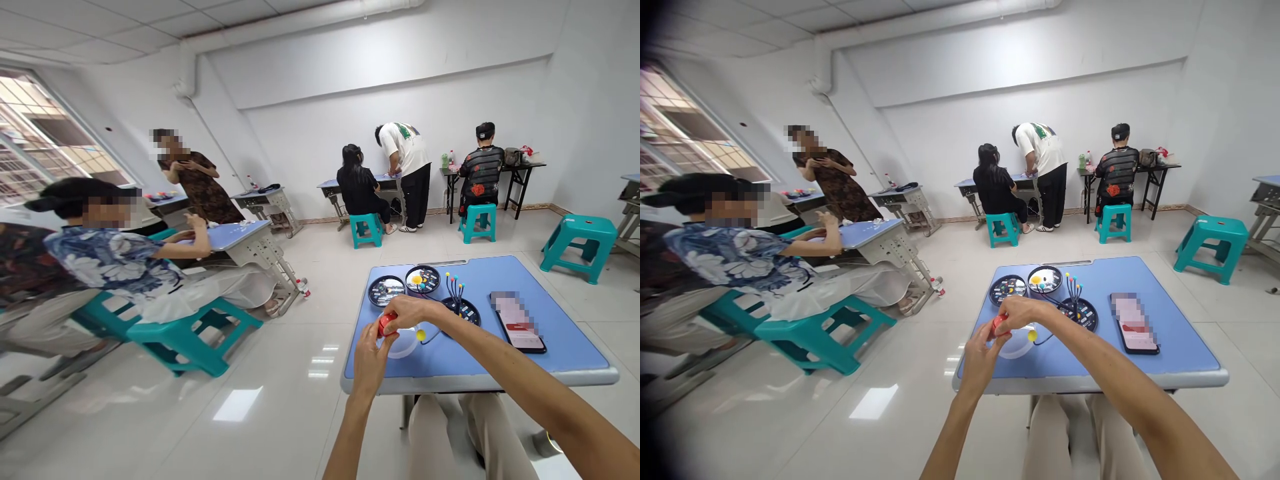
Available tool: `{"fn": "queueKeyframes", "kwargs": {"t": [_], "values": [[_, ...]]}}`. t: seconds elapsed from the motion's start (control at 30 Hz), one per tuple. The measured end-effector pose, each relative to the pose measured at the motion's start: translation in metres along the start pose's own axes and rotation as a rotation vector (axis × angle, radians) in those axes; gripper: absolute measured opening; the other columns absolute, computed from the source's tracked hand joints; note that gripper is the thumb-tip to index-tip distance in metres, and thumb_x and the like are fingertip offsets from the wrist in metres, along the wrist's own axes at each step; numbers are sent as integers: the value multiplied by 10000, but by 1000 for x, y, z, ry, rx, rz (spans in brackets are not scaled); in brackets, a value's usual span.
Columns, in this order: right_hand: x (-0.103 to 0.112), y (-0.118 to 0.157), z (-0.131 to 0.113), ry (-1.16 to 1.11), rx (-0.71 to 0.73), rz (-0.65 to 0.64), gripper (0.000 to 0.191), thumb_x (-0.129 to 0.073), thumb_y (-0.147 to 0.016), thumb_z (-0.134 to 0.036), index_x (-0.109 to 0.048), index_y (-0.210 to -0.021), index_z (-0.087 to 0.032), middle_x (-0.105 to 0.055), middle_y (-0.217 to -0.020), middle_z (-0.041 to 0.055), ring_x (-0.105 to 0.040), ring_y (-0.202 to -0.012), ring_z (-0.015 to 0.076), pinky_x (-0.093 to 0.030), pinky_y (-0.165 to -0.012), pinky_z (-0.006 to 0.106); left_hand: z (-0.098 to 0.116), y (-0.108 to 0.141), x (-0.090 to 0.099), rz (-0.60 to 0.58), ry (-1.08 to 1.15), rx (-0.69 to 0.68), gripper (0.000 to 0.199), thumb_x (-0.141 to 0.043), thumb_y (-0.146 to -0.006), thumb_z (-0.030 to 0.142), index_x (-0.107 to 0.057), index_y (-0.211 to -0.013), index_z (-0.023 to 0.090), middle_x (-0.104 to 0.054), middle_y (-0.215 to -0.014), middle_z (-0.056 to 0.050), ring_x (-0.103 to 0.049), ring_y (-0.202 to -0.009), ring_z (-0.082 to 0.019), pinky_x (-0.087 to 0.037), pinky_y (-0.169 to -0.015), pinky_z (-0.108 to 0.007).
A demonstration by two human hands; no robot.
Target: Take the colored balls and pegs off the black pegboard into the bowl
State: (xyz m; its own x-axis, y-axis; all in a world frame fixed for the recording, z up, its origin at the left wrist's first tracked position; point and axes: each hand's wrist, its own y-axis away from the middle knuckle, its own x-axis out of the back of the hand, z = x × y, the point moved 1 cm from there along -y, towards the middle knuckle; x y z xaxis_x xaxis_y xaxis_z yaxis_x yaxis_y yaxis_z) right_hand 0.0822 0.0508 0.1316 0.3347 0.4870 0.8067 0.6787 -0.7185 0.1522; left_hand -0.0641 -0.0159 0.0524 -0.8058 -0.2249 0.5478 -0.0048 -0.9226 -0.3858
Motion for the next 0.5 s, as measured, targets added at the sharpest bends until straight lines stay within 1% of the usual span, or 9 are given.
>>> {"fn": "queueKeyframes", "kwargs": {"t": [0.07,0.17,0.27,0.33,0.43,0.5], "values": [[-2,0,1,-29,-51,4,263,-616,-710,-349,-485,-561,-177,-394,-528,-52,-388,-548,89,-254,-479,233,-2,-1,1,22,-97,-81,374,-595,-852,392,-624,-1172,202,-676,-1011,-76,-581,-946,-242,-476,-859,-409],[-8,-3,3,-19,-96,-7,255,-587,-730,-359,-502,-568,-180,-428,-534,-38,-432,-562,105,-281,-486,234,-3,-5,3,-27,-279,-163,360,-624,-832,355,-634,-1152,192,-689,-1006,-87,-561,-953,-266,-460,-858,-434],[-14,-8,4,117,-137,-45,312,-634,-706,-411,-491,-546,-184,-466,-556,-10,-495,-630,144,-326,-516,238,0,-7,4,-116,-450,-170,301,-630,-824,349,-666,-1077,189,-697,-977,-90,-543,-930,-277,-436,-822,-428],[-16,-13,3,175,-160,-77,332,-681,-665,-407,-481,-518,-187,-476,-556,5,-524,-674,170,-350,-542,247,2,-7,4,-163,-523,-161,255,-619,-828,340,-683,-1018,183,-696,-956,-96,-533,-930,-285,-416,-807,-424],[-17,-17,4,163,-160,-112,328,-689,-653,-387,-481,-497,-188,-478,-536,8,-534,-658,177,-351,-536,255,4,-9,4,-202,-560,-145,185,-621,-818,334,-692,-891,181,-691,-890,-93,-527,-903,-284,-398,-788,-413],[-16,-17,6,137,-152,-126,304,-664,-674,-412,-523,-528,-186,-502,-546,5,-536,-633,168,-347,-512,253,4,-12,5,-205,-529,-146,157,-630,-805,345,-682,-808,197,-686,-841,-74,-529,-864,-264,-393,-772,-393]]}}
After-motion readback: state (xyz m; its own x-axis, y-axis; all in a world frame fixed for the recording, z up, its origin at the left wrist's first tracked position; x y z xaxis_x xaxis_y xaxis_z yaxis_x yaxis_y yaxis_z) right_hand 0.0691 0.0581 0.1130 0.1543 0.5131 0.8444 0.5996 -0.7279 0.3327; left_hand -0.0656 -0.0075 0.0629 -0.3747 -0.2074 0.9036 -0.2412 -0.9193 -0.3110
